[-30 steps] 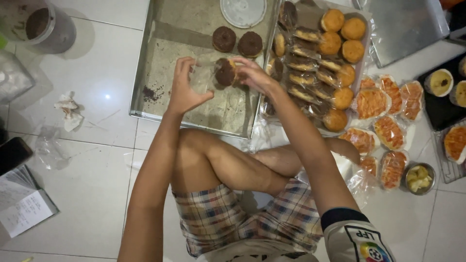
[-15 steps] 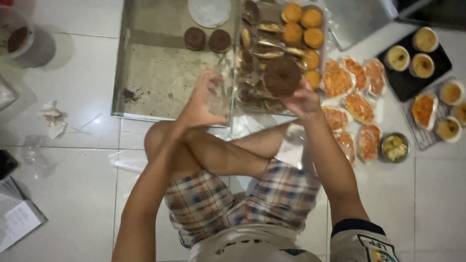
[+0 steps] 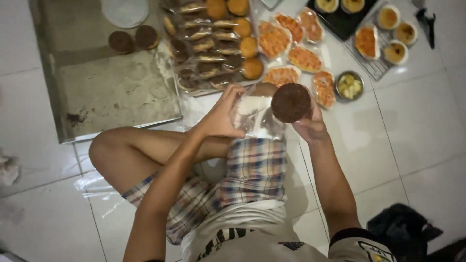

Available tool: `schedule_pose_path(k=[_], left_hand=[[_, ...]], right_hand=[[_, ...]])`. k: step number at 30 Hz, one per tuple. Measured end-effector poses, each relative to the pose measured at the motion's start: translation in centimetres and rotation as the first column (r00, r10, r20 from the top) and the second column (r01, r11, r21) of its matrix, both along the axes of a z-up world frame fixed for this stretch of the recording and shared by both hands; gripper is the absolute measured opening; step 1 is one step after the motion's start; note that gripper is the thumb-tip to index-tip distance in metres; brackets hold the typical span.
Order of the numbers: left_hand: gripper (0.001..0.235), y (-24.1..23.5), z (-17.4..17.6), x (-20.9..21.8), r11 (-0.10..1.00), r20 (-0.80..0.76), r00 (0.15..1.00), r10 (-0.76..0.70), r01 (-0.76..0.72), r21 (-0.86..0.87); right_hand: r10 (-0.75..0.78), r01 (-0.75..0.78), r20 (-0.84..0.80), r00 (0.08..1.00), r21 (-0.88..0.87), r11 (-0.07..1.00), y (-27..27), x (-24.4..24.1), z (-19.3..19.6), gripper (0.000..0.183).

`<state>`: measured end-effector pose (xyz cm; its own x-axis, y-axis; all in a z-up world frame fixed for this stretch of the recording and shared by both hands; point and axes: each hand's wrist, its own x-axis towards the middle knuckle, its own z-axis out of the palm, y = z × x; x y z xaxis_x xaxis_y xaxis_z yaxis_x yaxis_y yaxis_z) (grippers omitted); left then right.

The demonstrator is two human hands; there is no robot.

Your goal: The person is sitting on the floor and individually bagging various donuts and pastries from large trays into small plastic bags.

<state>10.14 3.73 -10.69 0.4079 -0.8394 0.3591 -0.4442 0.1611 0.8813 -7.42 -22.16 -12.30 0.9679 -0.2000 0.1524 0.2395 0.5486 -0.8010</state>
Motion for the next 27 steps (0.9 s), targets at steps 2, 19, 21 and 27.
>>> schedule_pose_path(k=[2, 19, 21, 27], left_hand=[[0.112, -1.3, 0.0, -0.7, 0.998, -0.012, 0.999, -0.047, 0.047, 0.031], [0.106, -5.0, 0.9, -4.5, 0.922, 0.029, 0.994, -0.103, 0.084, 0.378], [0.104, -5.2, 1.2, -4.6, 0.902, 0.064, 0.993, -0.101, 0.064, 0.427], [0.106, -5.5, 0.5, -5.0, 0.877, 0.144, 0.985, -0.098, 0.017, 0.479]], right_hand=[[-0.046, 0.045, -0.008, 0.999, -0.067, 0.997, 1.1, -1.4, 2.3, 0.092], [-0.426, 0.371, -0.047, 0.903, -0.415, 0.831, 3.2, -5.4, 1.3, 0.092], [-0.438, 0.372, -0.042, 0.898, -0.457, 0.808, 3.2, -5.6, 1.2, 0.091], [-0.401, 0.321, -0.056, 0.914, -0.504, 0.802, 3.0, -7.0, -1.0, 0.091]])
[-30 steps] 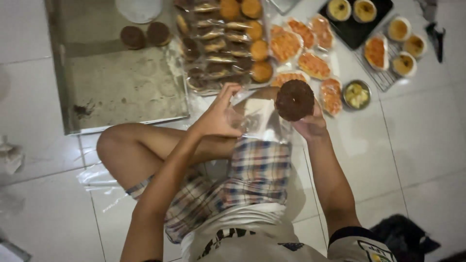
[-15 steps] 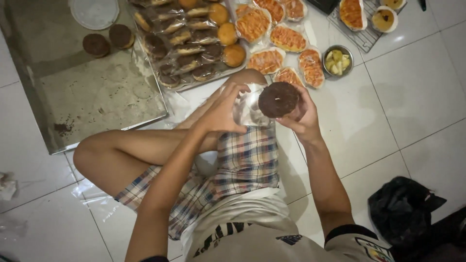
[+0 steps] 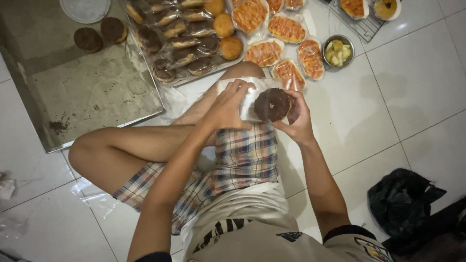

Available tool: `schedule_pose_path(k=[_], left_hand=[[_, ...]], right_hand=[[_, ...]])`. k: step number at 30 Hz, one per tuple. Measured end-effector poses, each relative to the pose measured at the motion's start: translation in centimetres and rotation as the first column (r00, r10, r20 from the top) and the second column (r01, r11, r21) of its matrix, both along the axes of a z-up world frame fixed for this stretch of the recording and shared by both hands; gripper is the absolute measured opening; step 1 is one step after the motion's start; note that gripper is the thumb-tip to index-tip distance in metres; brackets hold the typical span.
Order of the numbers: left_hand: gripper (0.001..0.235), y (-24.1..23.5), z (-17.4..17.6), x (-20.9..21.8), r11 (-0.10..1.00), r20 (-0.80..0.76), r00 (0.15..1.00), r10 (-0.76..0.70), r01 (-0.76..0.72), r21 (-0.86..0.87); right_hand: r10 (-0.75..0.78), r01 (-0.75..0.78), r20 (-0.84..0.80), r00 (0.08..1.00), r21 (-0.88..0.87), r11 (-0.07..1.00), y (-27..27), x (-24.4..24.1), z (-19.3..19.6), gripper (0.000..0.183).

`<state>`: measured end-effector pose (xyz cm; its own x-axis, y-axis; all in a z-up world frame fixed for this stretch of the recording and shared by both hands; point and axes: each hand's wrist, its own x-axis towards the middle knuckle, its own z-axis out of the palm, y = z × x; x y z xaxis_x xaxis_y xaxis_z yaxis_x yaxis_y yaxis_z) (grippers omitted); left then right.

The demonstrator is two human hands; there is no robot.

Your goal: The person is sitting on the floor and individually bagging various donuts and pastries from large trays into small plastic bags.

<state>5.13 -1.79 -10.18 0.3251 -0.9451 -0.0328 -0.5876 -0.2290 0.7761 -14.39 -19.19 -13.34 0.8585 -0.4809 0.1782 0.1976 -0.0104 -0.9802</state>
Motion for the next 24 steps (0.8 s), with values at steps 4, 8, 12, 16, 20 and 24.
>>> schedule_pose_path(k=[4, 8, 12, 16, 20, 24], left_hand=[[0.104, -0.1, 0.1, -0.3, 1.0, 0.024, 1.0, -0.012, 0.012, 0.019], [0.102, -0.3, 0.7, -0.5, 0.999, 0.016, 1.0, 0.009, -0.01, 0.042], [0.103, -0.4, 1.6, -0.4, 0.999, -0.063, 0.998, 0.009, -0.006, 0.051], [0.094, 0.1, 1.4, -0.7, 0.999, -0.254, 0.967, 0.011, -0.021, -0.038], [0.021, -0.6, -1.2, -0.5, 0.984, -0.441, 0.896, 0.049, -0.12, -0.134], [0.017, -0.6, 0.0, -0.9, 0.975, -0.565, 0.819, 0.106, -0.196, -0.102]], right_hand=[[0.057, -0.056, -0.015, 0.998, 0.04, 0.998, -0.2, -0.2, -0.3, 0.088], [0.118, -0.111, -0.065, 0.991, 0.097, 0.989, -0.6, -0.2, -1.3, 0.085], [0.178, -0.153, -0.107, 0.978, 0.204, 0.967, -0.9, -0.3, -2.6, 0.086], [0.206, -0.179, -0.1, 0.973, 0.227, 0.957, -1.1, -0.3, -1.7, 0.085], [0.258, -0.219, -0.076, 0.963, 0.331, 0.918, -1.3, -0.8, -2.7, 0.094], [0.312, -0.278, -0.022, 0.95, 0.399, 0.874, -1.6, -0.9, -2.4, 0.086]])
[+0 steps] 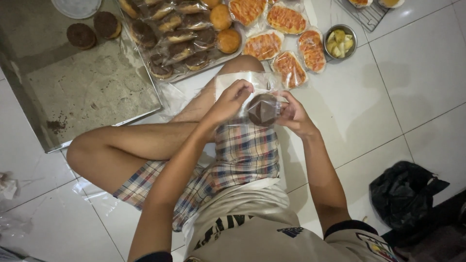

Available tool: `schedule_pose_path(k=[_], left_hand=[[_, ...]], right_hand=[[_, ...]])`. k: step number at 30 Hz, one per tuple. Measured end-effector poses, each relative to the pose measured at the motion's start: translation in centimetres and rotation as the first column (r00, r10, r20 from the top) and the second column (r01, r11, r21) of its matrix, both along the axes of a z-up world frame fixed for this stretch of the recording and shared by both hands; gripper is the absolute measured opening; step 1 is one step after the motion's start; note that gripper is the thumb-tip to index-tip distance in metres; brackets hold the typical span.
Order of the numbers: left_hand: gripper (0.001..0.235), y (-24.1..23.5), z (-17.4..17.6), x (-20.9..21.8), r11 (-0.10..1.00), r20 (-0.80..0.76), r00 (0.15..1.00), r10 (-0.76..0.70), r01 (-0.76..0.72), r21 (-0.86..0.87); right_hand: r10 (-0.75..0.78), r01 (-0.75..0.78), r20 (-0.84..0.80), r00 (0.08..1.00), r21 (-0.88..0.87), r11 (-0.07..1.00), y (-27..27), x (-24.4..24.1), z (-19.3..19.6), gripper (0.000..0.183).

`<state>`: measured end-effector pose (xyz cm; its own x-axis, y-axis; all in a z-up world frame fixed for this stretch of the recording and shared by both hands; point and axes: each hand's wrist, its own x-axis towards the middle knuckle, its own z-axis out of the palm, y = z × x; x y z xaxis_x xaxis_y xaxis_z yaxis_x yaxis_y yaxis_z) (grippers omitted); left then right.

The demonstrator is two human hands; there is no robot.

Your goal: The person is sitting on the floor and individually bagging various donuts and pastries from large trays into small plastic bags.

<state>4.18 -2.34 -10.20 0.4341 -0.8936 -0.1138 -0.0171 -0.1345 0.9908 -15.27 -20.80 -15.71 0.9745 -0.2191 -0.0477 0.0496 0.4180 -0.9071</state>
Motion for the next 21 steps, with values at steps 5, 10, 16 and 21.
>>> schedule_pose_path(k=[5, 10, 16, 21], left_hand=[[0.016, -0.4, -0.5, 0.0, 1.0, -0.186, 0.982, 0.013, -0.007, 0.03], [0.014, 0.5, 3.5, -0.3, 0.997, -0.358, 0.934, 0.013, 0.014, 0.072], [0.011, 0.4, 3.3, -0.4, 0.996, -0.565, 0.82, 0.092, -0.068, 0.064], [0.017, 1.5, 5.2, -0.2, 0.989, -0.704, 0.697, 0.139, -0.133, 0.063]], right_hand=[[0.03, -0.03, 0.004, 1.0, -0.018, 0.999, 0.2, 0.4, 0.6, 0.069], [0.031, -0.032, 0.025, 0.999, 0.038, 0.999, -0.2, 0.8, 1.3, 0.071], [0.01, -0.011, -0.02, 1.0, -0.041, 0.999, -0.9, 1.5, 1.3, 0.062], [-0.111, 0.11, -0.017, 0.994, -0.04, 0.993, -1.3, 1.8, 1.2, 0.027]])
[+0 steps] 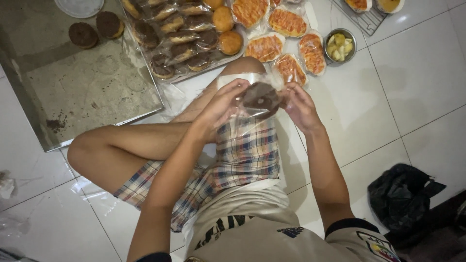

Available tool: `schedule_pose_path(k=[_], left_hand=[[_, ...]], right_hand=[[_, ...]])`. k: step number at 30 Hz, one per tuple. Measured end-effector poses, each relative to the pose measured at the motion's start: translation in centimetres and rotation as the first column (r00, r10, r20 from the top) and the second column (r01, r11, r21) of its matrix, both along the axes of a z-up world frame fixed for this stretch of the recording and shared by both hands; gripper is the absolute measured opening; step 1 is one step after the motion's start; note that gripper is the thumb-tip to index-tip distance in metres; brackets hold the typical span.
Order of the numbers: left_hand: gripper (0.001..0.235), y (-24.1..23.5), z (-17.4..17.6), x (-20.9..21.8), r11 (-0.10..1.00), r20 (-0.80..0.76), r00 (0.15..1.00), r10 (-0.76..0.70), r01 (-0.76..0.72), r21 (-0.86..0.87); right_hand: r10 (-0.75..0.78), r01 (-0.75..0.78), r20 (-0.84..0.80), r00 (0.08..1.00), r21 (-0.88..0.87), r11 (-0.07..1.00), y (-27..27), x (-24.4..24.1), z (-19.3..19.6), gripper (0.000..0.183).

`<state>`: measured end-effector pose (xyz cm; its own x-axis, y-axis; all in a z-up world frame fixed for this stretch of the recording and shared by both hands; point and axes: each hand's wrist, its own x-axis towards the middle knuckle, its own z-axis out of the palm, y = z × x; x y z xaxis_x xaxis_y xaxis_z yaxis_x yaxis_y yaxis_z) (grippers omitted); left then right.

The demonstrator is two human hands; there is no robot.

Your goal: The person is sitting on the floor and individually bagging various donuts and pastries from large trays into small plastic bags.

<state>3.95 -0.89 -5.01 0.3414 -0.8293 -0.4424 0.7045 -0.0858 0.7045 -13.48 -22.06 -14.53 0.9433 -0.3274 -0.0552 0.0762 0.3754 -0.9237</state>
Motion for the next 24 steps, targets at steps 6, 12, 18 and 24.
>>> schedule_pose_path(k=[6, 12, 18, 24], left_hand=[[0.019, -0.1, -2.4, 1.6, 0.993, -0.004, 0.998, 0.062, -0.063, -0.099], [0.017, 0.3, -1.8, 1.6, 0.964, -0.024, 0.994, 0.109, -0.111, -0.242], [0.015, 0.9, -1.8, 1.6, 0.94, -0.037, 0.984, 0.176, -0.179, -0.291], [0.014, 1.0, -2.1, 1.7, 0.925, -0.041, 0.979, 0.197, -0.2, -0.324]], right_hand=[[-0.015, 0.029, 0.124, 0.992, -0.112, 0.993, 2.0, 0.7, 4.9, 0.06], [-0.137, 0.173, 0.11, 0.984, -0.473, 0.864, 3.0, 1.8, 7.3, 0.017], [-0.09, 0.169, 0.19, 0.978, -0.451, 0.876, 3.8, 2.7, 9.1, 0.052], [-0.185, 0.273, 0.206, 0.961, -0.583, 0.766, 4.2, 3.5, 9.2, 0.015]])
